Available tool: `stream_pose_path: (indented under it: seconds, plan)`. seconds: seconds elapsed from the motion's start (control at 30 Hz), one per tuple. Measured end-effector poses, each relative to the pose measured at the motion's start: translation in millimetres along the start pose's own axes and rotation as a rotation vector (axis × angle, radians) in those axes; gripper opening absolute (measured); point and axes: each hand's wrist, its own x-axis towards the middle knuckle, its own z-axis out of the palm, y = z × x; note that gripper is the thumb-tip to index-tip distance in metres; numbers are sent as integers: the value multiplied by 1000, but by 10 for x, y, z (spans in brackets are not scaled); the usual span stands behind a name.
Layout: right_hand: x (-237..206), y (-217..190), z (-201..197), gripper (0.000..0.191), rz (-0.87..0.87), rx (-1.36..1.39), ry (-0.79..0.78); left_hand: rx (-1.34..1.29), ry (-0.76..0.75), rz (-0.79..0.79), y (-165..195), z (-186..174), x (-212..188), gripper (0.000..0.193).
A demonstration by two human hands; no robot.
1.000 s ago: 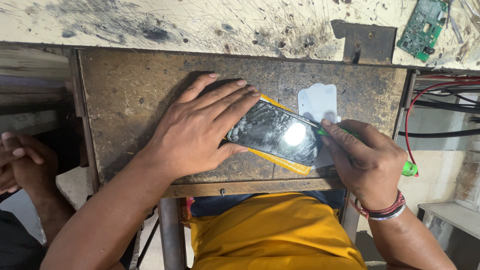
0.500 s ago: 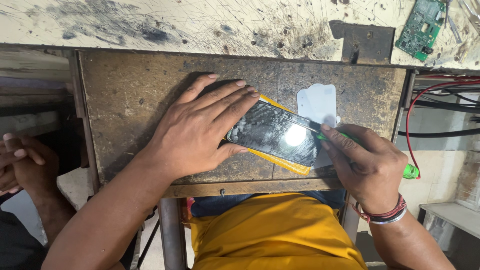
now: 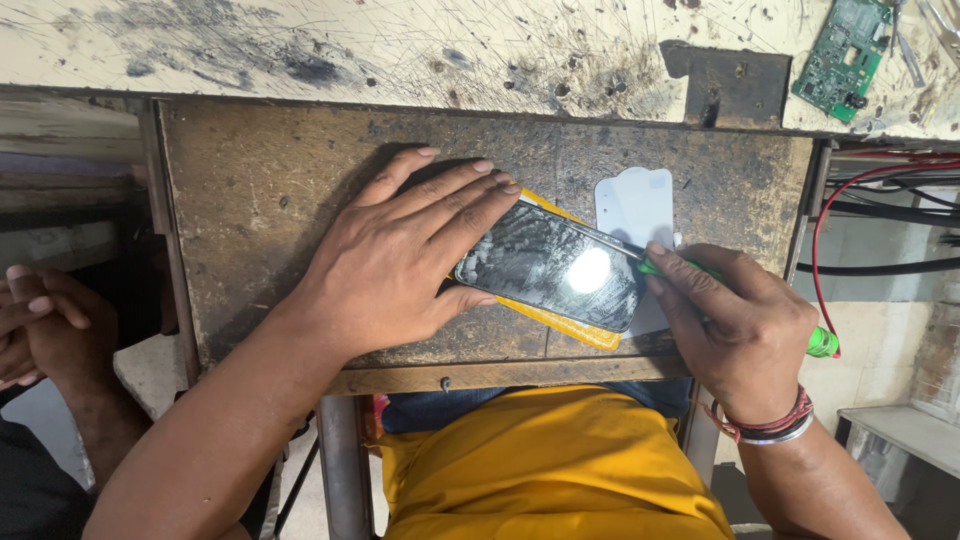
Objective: The person holds a smartphone with a shattered screen on a workbench and uses a green-handled screwdriver to pry and scrape along the cracked glass, working around the edges of the display. They reposition the phone and continue prying the broken screen throughout the clip.
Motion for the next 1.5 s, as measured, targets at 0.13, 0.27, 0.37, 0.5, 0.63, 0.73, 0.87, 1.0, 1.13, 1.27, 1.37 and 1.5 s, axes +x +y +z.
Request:
stream_pose_path:
  seconds: [0.13,0.27,0.37,0.5,0.63,0.73,0.87,1.0,1.13,1.27,1.37,1.5]
  plan:
    - [8,5,-1,34,-9,-3,6,1,2,-2,3,5,-1,90]
    - [20,1,6,34,-4,10,10,4,2,-8,6,8,0,90]
    - [23,-2,-3,34,-7,11,6,7,3,-5,5,5,-4,90]
    - [43,-8,-19,35,-43,4,2,17,-3,-3,7,9,4,91]
    - [64,-28,-22,36,-57,-6,-15,9,1,4,3,-1,6,90]
    - [81,-37,-10,35,-51,-3,-8,6,4,7,1,-10,-4,90]
    - [83,-29,-9,35,-40,-3,-11,2,6,9,6,-9,5,90]
    - [75,-35,7,35,-42,8,5,2,9,12,14,-30,10,89]
    - [70,-38,-4,35,-12,69,-2,-14,23,17,18,-47,2,90]
    - [28,-64,-60,35,28,142,-9,8,141,64,14,-16,-23,77]
    - [-24,-111,-116,34,25,182,-20,57,271,91,13,-34,-86,50]
    - [-141,-217,-190,34,-65,202,-36,112,570,226,135,-41,-81,28]
